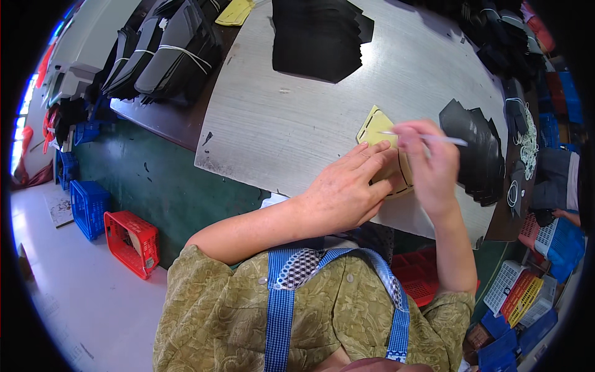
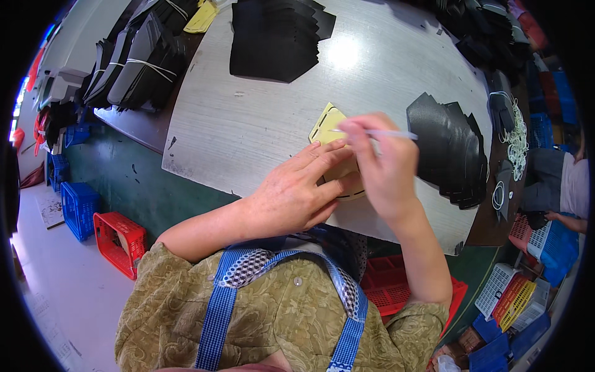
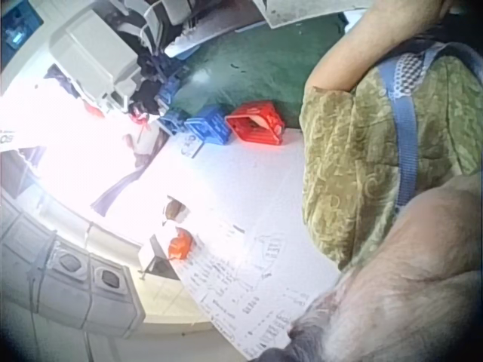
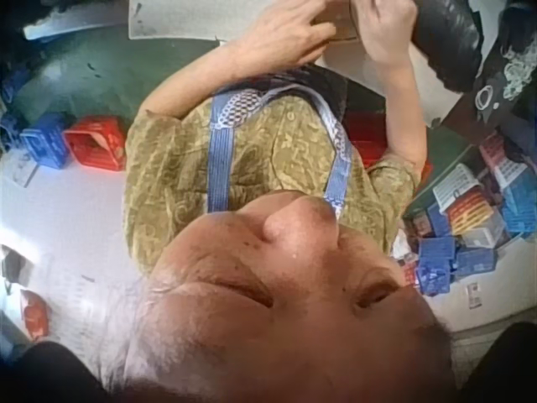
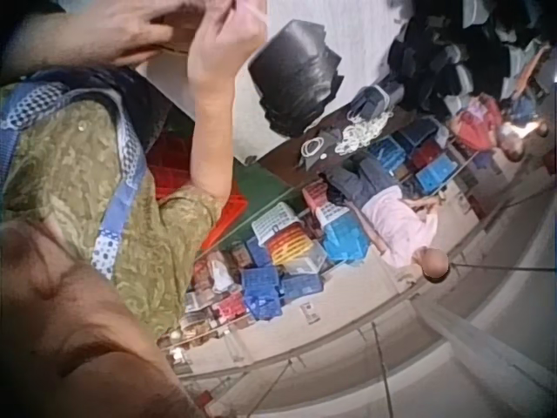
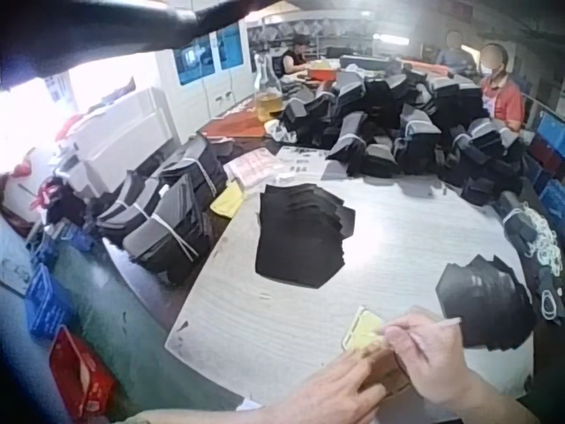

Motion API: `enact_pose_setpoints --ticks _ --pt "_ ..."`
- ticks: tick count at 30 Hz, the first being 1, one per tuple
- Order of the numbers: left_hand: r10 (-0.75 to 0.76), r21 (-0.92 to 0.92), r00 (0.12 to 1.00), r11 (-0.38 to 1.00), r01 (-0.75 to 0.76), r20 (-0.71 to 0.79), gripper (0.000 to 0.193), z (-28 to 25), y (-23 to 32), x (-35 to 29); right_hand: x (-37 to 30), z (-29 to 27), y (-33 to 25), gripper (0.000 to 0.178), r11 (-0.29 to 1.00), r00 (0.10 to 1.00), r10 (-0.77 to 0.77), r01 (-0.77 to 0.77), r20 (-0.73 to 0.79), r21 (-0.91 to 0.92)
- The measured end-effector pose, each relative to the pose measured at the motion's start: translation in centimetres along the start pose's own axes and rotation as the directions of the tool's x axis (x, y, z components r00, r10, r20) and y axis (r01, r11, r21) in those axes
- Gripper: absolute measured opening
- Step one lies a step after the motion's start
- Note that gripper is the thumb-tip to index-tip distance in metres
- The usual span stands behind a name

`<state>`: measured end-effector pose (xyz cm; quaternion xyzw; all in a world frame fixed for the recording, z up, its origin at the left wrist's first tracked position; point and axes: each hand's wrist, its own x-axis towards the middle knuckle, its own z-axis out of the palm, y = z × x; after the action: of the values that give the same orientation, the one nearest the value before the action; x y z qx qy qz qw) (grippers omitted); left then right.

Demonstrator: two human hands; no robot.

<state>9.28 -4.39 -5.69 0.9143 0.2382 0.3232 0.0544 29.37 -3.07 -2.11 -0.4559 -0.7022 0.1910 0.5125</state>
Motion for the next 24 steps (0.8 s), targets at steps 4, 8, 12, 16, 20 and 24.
enact_pose_setpoints --ticks 4,8,12,16,20,24 --pt "0.022 -0.005 0.999 1.0 -0.022 0.04 0.037 0.4 0.0 0.2 2.5 1.8 0.8 0.02 0.965 0.988 -0.113 0.134 0.107 -0.223" --pt "0.03 0.026 0.999 0.999 -0.03 -0.01 0.038 1.0 -0.1 0.2 1.9 -0.6 1.0 0.023 0.957 0.999 -0.026 0.016 -0.03 -0.29" --pt "0.045 0.117 0.999 0.992 -0.045 0.002 0.04 0.9 -0.7 0.3 -2.8 -1.8 1.0 0.023 0.962 0.996 0.079 -0.084 -0.031 -0.258" --pt "0.037 0.111 0.999 0.993 -0.039 0.018 0.04 0.4 -0.9 1.1 -5.8 -4.1 0.1 0.021 0.921 0.982 0.187 -0.173 0.007 -0.35" --pt "0.101 0.188 0.984 0.974 -0.128 0.146 0.027 0.0 -1.7 4.0 -7.0 -2.7 0.7 0.024 0.948 0.995 -0.07 0.087 0.066 -0.305" --pt "0.223 0.139 0.948 0.956 -0.258 0.228 0.03 -0.2 -3.0 7.5 -6.1 -5.5 1.7 0.021 0.944 0.977 0.213 -0.213 -0.03 -0.252"
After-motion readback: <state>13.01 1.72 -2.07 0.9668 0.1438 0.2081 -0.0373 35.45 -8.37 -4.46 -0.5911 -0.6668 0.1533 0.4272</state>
